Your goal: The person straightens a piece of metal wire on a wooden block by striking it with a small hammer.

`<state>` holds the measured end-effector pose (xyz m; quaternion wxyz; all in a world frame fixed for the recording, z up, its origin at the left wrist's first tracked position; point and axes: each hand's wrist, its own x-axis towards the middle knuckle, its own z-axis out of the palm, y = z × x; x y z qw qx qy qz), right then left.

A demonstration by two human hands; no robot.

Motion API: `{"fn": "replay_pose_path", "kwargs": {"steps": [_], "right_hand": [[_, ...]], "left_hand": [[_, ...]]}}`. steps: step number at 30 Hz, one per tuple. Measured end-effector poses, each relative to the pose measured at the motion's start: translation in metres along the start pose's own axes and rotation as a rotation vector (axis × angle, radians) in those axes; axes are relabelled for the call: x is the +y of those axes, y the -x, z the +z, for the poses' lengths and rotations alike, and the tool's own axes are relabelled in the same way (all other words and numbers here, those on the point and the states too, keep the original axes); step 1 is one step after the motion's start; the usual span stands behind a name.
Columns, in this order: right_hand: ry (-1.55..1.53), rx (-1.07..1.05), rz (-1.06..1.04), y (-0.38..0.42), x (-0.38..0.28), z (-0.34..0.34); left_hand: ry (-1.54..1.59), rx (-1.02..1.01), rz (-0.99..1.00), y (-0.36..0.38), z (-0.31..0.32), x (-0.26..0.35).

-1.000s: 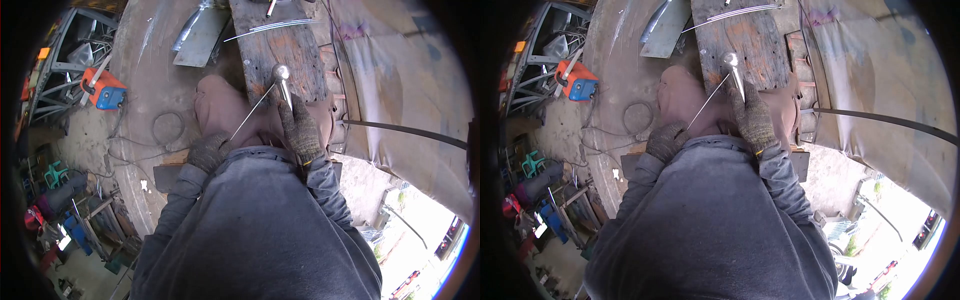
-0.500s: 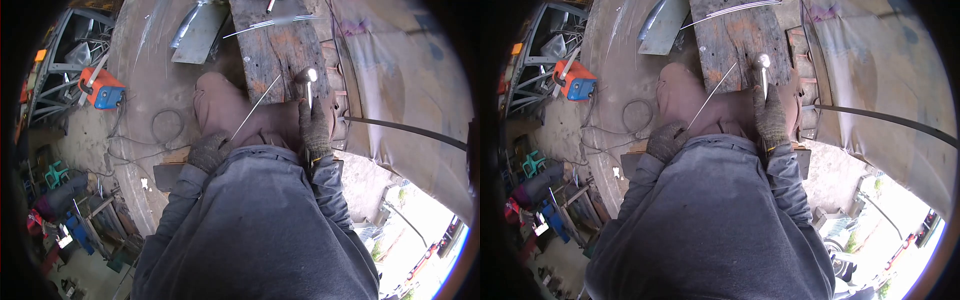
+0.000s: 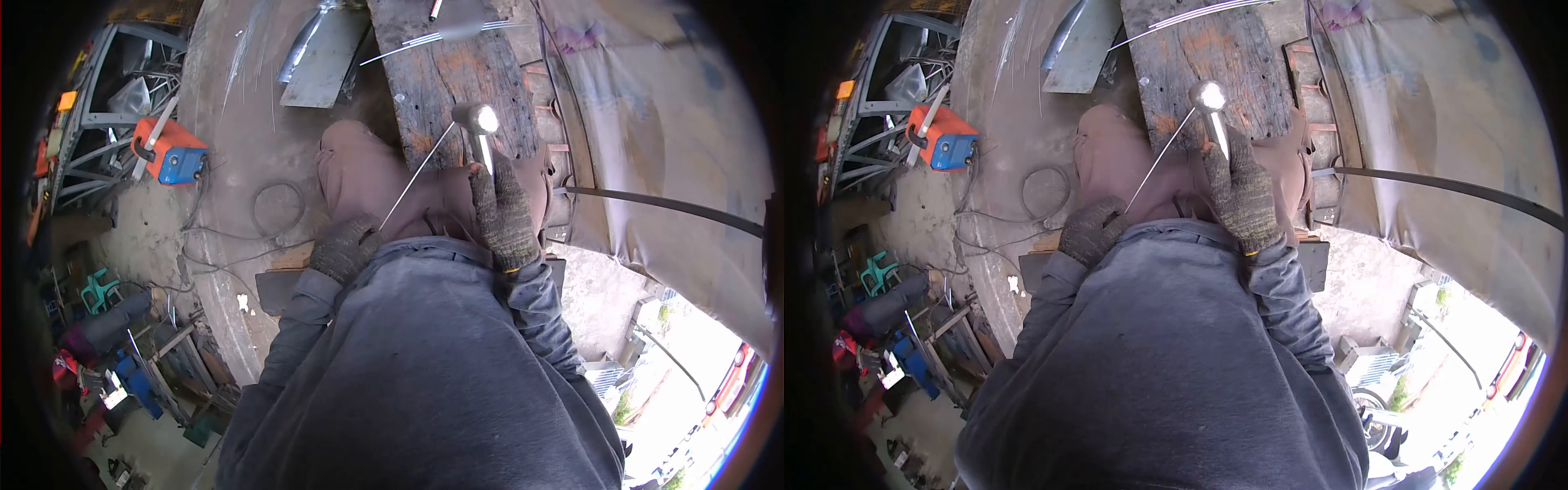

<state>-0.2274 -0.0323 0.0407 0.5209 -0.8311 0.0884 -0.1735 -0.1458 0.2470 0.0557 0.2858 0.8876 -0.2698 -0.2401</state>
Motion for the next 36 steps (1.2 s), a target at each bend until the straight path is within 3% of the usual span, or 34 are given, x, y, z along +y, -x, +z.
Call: {"fn": "replay_pose_path", "kwargs": {"steps": [1,3,4,5,8,10,11,13,15,17,19,21,22,23,24,25,26,27,29,33,35,36], "right_hand": [[0.002,0.008,-0.003,-0.005,-0.013,0.001],[0.224,-0.203,0.465,-0.019,-0.05,0.006],[-0.002,-0.28,0.471,-0.03,-0.044,0.0],[-0.003,-0.28,0.467,-0.029,-0.047,0.001],[0.142,-0.121,0.42,-0.02,-0.054,0.005],[0.039,0.059,0.183,-0.014,-0.031,0.014],[0.039,0.063,0.183,-0.015,-0.023,0.01],[-0.025,-0.076,0.377,-0.018,-0.011,-0.004],[-0.034,0.002,0.485,-0.014,-0.011,-0.001],[0.336,0.267,0.22,-0.006,0.017,0.004],[0.377,0.224,0.258,-0.009,0.033,-0.006],[0.247,0.112,0.57,-0.018,0.024,-0.023],[0.226,0.085,0.636,-0.019,0.022,-0.025],[0.227,0.093,0.642,-0.017,0.024,-0.024],[0.318,0.117,0.5,-0.013,0.028,-0.022],[0.408,0.136,0.357,-0.01,0.03,-0.02],[0.399,0.108,0.466,-0.01,0.032,-0.019],[0.398,0.11,0.468,-0.006,0.037,-0.015],[0.022,0.217,0.475,0.001,0.046,-0.006],[0.159,0.135,0.55,-0.003,0.028,-0.007],[0.155,0.172,0.43,-0.002,0.026,-0.007],[0.157,0.173,0.428,-0.002,0.024,-0.008]], "left_hand": [[-0.005,-0.028,-0.025,-0.001,-0.001,0.002],[-0.01,-0.049,-0.048,-0.001,-0.001,0.002],[-0.017,-0.018,-0.015,0.0,0.0,0.001],[-0.022,0.012,0.016,0.0,0.001,-0.001],[-0.033,-0.041,-0.016,0.002,0.0,0.001],[-0.028,-0.024,0.006,0.002,0.004,-0.005],[-0.025,-0.004,0.032,0.001,0.005,-0.007],[-0.029,-0.002,0.032,-0.001,0.002,-0.007],[-0.03,-0.007,0.016,0.002,0.0,-0.005],[0.188,-0.01,-0.027,0.001,-0.008,0.006],[0.365,-0.074,-0.124,-0.002,-0.022,0.02],[0.54,-0.145,-0.211,-0.011,-0.034,0.034],[0.799,-0.18,-0.305,-0.015,-0.039,0.04],[1.056,-0.211,-0.401,-0.021,-0.044,0.045],[1.053,-0.219,-0.399,-0.027,-0.047,0.052],[1.321,-0.234,-0.422,-0.033,-0.047,0.061],[1.592,-0.243,-0.442,-0.04,-0.046,0.069],[1.59,-0.244,-0.443,-0.051,-0.044,0.076],[1.906,-0.433,-0.216,-0.075,-0.036,0.089],[2.07,-0.38,-0.307,-0.106,-0.019,0.124],[2.003,-0.315,-0.241,-0.111,-0.015,0.141],[2.09,-0.39,-0.217,-0.118,-0.008,0.137]]}}
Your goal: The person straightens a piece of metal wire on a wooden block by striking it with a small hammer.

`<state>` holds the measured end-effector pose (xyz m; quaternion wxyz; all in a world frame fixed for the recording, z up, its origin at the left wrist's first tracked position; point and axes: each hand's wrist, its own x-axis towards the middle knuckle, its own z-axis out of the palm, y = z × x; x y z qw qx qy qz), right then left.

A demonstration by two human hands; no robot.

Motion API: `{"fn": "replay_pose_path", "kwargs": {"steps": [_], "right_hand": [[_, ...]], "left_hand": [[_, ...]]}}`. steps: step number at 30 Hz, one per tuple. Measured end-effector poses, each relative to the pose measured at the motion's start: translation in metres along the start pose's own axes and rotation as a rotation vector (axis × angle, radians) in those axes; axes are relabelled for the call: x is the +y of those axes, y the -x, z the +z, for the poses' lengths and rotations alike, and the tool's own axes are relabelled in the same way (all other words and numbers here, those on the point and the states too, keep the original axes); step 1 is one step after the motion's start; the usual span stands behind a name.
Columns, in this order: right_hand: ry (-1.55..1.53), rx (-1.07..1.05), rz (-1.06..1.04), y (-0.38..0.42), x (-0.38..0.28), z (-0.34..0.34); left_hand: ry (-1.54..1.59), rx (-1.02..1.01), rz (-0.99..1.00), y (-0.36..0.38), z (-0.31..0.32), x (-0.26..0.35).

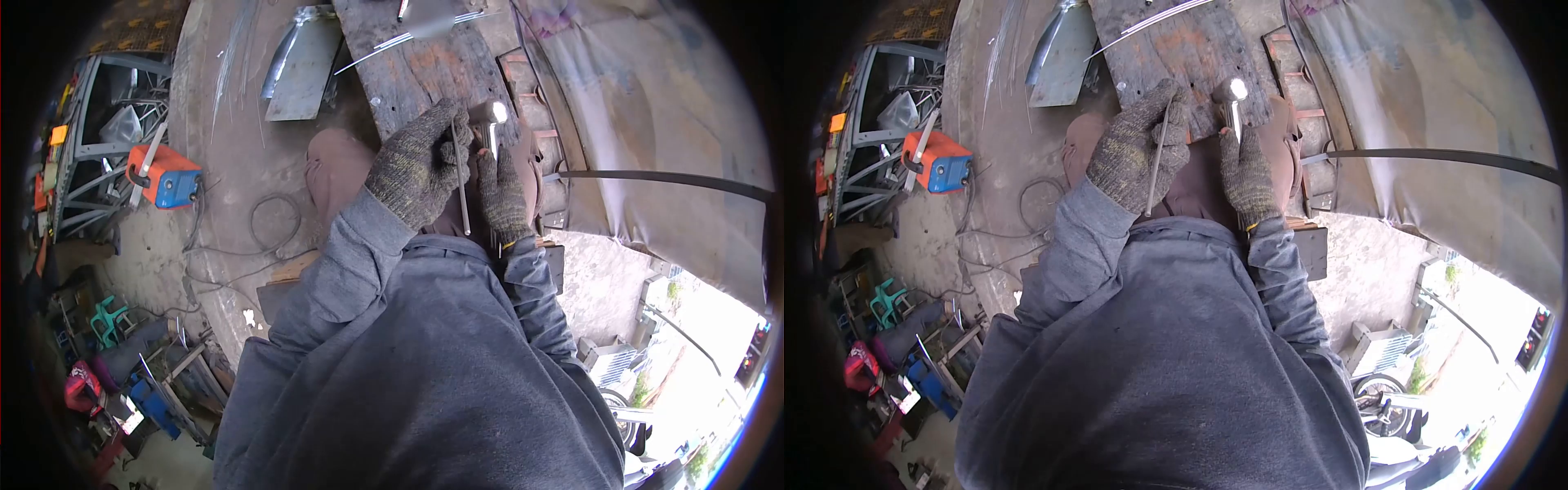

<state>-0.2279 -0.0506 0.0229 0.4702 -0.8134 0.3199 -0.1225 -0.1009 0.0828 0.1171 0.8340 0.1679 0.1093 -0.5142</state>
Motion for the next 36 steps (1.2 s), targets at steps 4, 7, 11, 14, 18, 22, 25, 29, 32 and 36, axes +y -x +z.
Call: {"fn": "replay_pose_path", "kwargs": {"steps": [4,7,11,14,18,22,25,29,32,36], "right_hand": [[0.02,-0.026,0.039,-0.002,0.003,0.001],[-0.094,-0.047,0.039,-0.004,0.015,0.004],[0.233,-0.097,-0.081,0.002,-0.02,-0.016],[0.041,-0.076,-0.072,-0.002,0.0,-0.009],[0.149,-0.036,-0.014,0.002,-0.019,-0.008],[0.341,-0.079,0.02,0.0,-0.033,-0.016],[0.245,-0.017,-0.081,0.001,-0.003,-0.004],[0.084,0.024,-0.098,0.001,0.009,0.002],[-0.118,-0.051,0.062,0.001,0.002,-0.001],[-0.029,-0.058,0.042,-0.004,-0.006,-0.002]], "left_hand": [[0.039,0.091,0.024,-0.005,0.011,-0.003],[0.051,0.038,0.036,-0.006,0.018,-0.001],[0.096,-0.01,0.005,-0.012,0.019,-0.001],[0.123,-0.08,-0.035,-0.018,0.013,0.002],[-0.06,0.109,0.073,-0.009,0.039,0.0],[-0.093,0.063,0.109,-0.012,0.036,0.001],[-0.02,0.073,0.052,-0.018,0.024,0.002],[0.069,-0.126,-0.001,-0.019,0.015,0.002],[-0.188,-0.061,0.051,-0.011,0.012,0.005],[-0.3,-0.097,-0.259,0.019,-0.033,0.036]]}}
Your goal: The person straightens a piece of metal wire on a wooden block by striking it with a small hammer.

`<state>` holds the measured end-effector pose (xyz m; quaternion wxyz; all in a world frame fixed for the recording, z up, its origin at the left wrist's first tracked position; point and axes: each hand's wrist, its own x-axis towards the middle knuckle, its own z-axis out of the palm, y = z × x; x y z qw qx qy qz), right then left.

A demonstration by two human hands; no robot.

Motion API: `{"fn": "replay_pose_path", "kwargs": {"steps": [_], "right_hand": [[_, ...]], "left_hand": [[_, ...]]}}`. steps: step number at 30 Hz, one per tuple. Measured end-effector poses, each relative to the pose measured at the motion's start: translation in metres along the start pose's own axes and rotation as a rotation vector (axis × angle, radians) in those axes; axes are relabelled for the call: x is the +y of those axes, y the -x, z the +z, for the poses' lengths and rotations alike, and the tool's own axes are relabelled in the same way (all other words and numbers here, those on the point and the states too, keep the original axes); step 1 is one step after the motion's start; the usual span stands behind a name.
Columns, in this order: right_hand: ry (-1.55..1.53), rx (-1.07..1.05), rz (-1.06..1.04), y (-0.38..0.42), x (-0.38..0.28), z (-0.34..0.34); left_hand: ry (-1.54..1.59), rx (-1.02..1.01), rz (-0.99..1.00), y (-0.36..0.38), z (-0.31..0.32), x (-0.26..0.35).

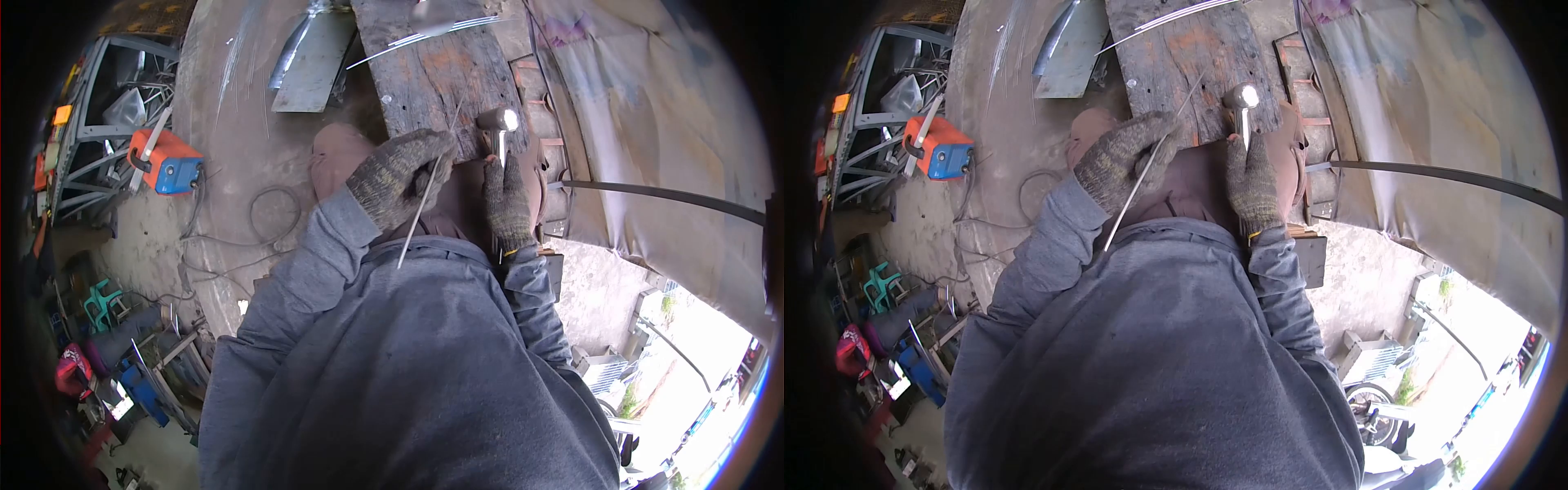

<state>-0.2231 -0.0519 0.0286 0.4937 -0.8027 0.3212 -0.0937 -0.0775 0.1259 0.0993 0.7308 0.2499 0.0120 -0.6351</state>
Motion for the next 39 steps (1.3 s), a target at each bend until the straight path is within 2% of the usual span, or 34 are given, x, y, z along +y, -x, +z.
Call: {"fn": "replay_pose_path", "kwargs": {"steps": [2,4,6,7,9,10,12,13,15,17,19,21,23,27,29,32,36,39], "right_hand": [[0.192,-0.02,0.109,0.003,-0.024,-0.007],[0.151,-0.025,0.122,0.004,-0.021,-0.005],[0.117,-0.024,0.137,0.002,-0.012,-0.005],[0.073,-0.018,0.111,0.001,-0.001,-0.002],[0.028,-0.012,0.087,0.002,0.001,0.0],[0.051,0.002,0.081,0.003,-0.006,-0.001],[0.078,0.012,0.074,0.003,-0.005,0.0],[0.116,0.032,0.039,0.003,0.0,0.002],[0.156,0.046,0.0,0.001,0.007,0.002],[0.062,0.045,-0.083,0.001,0.006,0.002],[-0.007,-0.006,-0.05,0.001,0.007,0.001],[-0.076,-0.053,-0.016,0.002,0.004,-0.002],[0.02,-0.081,0.025,0.013,-0.037,-0.011],[-0.006,-0.105,0.0,0.027,-0.067,-0.018],[-0.028,-0.16,-0.086,0.032,-0.077,-0.021],[0.01,-0.167,-0.15,0.038,-0.061,-0.004],[0.1,-0.235,-0.133,0.028,-0.048,0.0],[0.166,-0.259,-0.105,0.03,-0.057,-0.007]], "left_hand": [[-0.402,0.172,-0.052,0.023,-0.027,-0.003],[-1.111,0.37,-0.197,0.06,-0.034,0.003],[-1.354,0.16,-0.006,0.091,-0.102,-0.013],[-1.352,0.157,-0.011,0.104,-0.115,-0.014],[-1.985,-0.036,0.365,0.125,-0.126,-0.019],[-1.983,-0.036,0.363,0.128,-0.116,-0.021],[-1.588,0.351,0.075,0.13,-0.09,-0.024],[-1.583,0.353,0.078,0.131,-0.093,-0.03],[-1.799,0.291,0.377,0.131,-0.103,-0.043],[-1.832,0.326,0.342,0.131,-0.103,-0.05],[-1.867,0.355,0.305,0.129,-0.098,-0.054],[-1.689,0.513,0.127,0.124,-0.087,-0.054],[-1.741,0.554,0.176,0.123,-0.09,-0.06],[-1.914,0.661,0.237,0.123,-0.085,-0.071],[-1.951,0.663,0.258,0.123,-0.089,-0.075],[-1.941,0.666,0.252,0.124,-0.087,-0.075],[-1.901,0.677,0.136,0.122,-0.079,-0.07],[-1.89,0.653,0.138,0.123,-0.082,-0.071]]}}
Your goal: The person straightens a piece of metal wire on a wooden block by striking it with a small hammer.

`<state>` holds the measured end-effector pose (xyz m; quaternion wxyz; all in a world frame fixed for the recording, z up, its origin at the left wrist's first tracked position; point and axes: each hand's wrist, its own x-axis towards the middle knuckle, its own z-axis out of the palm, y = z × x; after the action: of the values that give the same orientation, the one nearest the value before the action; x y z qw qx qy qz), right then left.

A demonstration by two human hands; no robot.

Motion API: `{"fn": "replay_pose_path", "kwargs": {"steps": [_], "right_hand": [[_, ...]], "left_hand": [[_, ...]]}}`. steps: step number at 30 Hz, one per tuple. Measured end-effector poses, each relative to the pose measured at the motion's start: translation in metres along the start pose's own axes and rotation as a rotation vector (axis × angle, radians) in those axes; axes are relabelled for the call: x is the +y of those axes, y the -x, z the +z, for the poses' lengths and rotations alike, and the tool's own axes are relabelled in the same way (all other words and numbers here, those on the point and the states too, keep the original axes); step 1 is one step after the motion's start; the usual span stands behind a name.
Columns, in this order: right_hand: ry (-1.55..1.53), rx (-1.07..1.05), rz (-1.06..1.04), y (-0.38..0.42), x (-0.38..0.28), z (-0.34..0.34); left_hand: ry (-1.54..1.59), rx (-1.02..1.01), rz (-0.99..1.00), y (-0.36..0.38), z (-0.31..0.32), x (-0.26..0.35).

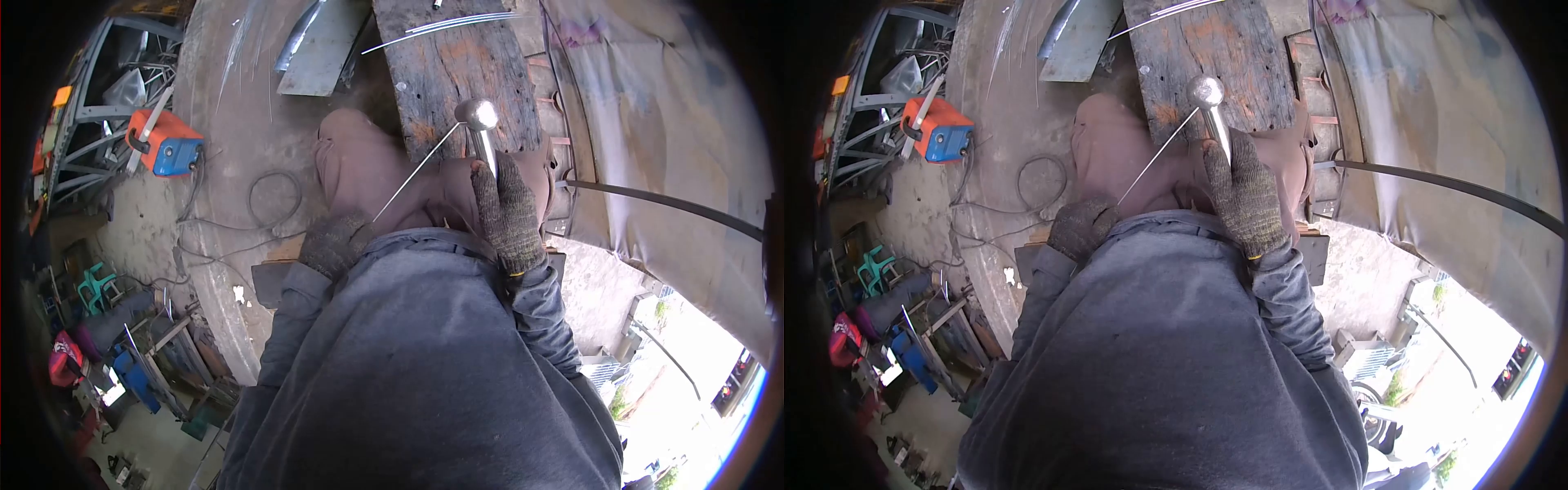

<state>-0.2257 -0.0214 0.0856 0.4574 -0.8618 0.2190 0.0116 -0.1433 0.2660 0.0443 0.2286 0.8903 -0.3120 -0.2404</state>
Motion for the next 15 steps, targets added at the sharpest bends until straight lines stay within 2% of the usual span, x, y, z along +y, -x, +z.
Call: {"fn": "replay_pose_path", "kwargs": {"steps": [2,3,5,8,9,13,15], "right_hand": [[-0.049,0.106,-0.279,0.004,0.024,0.008],[-0.048,0.105,-0.277,0.006,0.03,0.013],[0.08,0.019,-0.132,0.004,0.026,0.019],[0.047,-0.046,-0.035,0.001,-0.004,-0.001],[-0.092,-0.002,-0.078,0.003,0.007,0.005],[-0.199,0.061,-0.103,0.002,0.025,0.012],[-0.165,-0.013,0.07,-0.01,0.028,0.004]], "left_hand": [[-0.003,0.049,0.031,0.001,0.003,-0.001],[-0.01,0.099,0.062,0.003,0.004,-0.002],[0.002,0.064,0.041,0.001,-0.004,0.005],[0.028,0.025,-0.005,-0.002,-0.005,0.009],[0.046,0.008,-0.036,0.002,-0.004,0.009],[0.037,0.044,-0.027,0.006,0.002,0.006],[0.109,0.058,-0.022,0.003,0.002,0.004]]}}
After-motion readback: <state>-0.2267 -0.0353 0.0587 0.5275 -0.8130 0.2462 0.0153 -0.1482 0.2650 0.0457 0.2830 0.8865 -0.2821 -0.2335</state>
